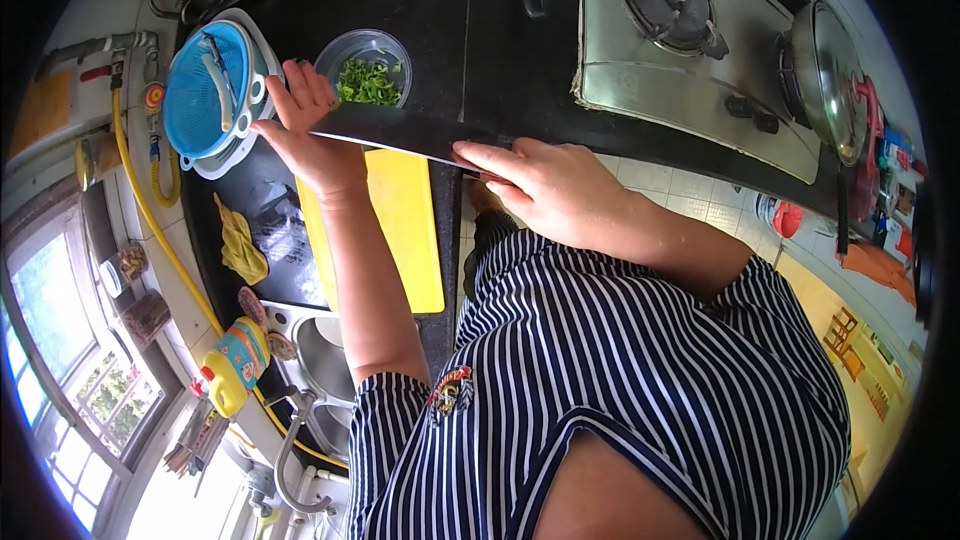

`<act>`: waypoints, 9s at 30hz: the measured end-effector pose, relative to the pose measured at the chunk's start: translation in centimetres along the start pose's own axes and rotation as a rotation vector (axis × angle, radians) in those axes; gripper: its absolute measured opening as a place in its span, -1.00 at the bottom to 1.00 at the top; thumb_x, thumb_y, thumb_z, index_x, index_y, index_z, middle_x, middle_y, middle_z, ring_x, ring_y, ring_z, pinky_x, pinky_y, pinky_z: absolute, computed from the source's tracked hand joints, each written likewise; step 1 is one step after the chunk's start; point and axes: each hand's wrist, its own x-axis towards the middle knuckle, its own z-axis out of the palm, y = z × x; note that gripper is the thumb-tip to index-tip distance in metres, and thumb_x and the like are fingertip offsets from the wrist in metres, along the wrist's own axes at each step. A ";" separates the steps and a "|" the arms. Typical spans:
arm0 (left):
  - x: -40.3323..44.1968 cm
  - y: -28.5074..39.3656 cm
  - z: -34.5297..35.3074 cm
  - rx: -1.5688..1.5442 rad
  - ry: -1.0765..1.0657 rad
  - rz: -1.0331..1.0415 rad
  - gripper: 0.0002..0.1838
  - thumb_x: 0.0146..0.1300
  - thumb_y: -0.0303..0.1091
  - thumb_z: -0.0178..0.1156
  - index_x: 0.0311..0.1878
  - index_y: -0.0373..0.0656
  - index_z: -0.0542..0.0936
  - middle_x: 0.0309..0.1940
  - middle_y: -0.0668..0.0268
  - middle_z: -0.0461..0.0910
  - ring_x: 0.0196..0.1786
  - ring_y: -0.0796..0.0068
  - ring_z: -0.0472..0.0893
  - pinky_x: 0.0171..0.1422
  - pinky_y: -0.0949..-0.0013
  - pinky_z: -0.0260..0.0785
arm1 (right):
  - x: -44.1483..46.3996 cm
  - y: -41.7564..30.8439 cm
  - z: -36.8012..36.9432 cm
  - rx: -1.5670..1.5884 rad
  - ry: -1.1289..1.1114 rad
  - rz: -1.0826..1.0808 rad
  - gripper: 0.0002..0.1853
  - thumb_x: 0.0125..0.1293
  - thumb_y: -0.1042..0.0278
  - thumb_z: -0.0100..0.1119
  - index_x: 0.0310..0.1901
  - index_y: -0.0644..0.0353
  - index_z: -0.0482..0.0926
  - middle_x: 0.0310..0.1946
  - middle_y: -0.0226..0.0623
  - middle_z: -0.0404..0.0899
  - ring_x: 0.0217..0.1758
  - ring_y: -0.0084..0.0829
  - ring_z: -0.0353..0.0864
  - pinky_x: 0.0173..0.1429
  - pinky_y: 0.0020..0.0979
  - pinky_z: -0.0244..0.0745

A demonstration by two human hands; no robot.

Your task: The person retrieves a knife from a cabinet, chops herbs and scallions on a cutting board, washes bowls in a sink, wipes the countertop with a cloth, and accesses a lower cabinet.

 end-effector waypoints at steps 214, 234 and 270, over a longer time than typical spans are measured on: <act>-20.9 2.0 -18.4 1.055 0.775 -0.065 -0.75 0.37 -0.33 0.18 -0.11 -0.38 0.52 -0.20 -0.09 0.56 -0.16 -0.03 0.55 0.01 0.01 0.40 | 3.0 -5.2 12.6 0.073 -0.102 -0.273 -0.67 0.48 0.19 0.19 0.15 0.15 0.50 -0.31 -0.01 0.71 -0.26 0.01 0.74 -0.21 -0.12 0.64; 5.0 13.3 -14.0 1.586 0.411 0.635 -0.78 0.46 -0.23 0.19 0.03 -0.14 0.62 -0.08 0.00 0.58 -0.05 -0.12 0.59 0.06 -0.02 0.46 | -0.6 -1.3 8.9 0.260 0.065 0.298 -0.71 0.51 0.26 0.21 0.12 0.24 0.50 -0.45 -0.13 0.64 -0.46 -0.39 0.65 -0.32 -0.35 0.52; -21.3 0.0 -21.3 1.518 0.118 0.432 -0.75 0.12 -0.50 0.40 -0.11 -0.05 0.66 -0.11 0.33 0.64 -0.01 0.20 0.57 0.13 0.22 0.46 | 6.1 -5.3 13.0 -0.066 -0.408 -0.198 -0.72 0.49 0.12 0.11 -0.02 0.16 0.50 -0.43 -0.03 0.65 -0.35 -0.01 0.70 -0.24 -0.07 0.56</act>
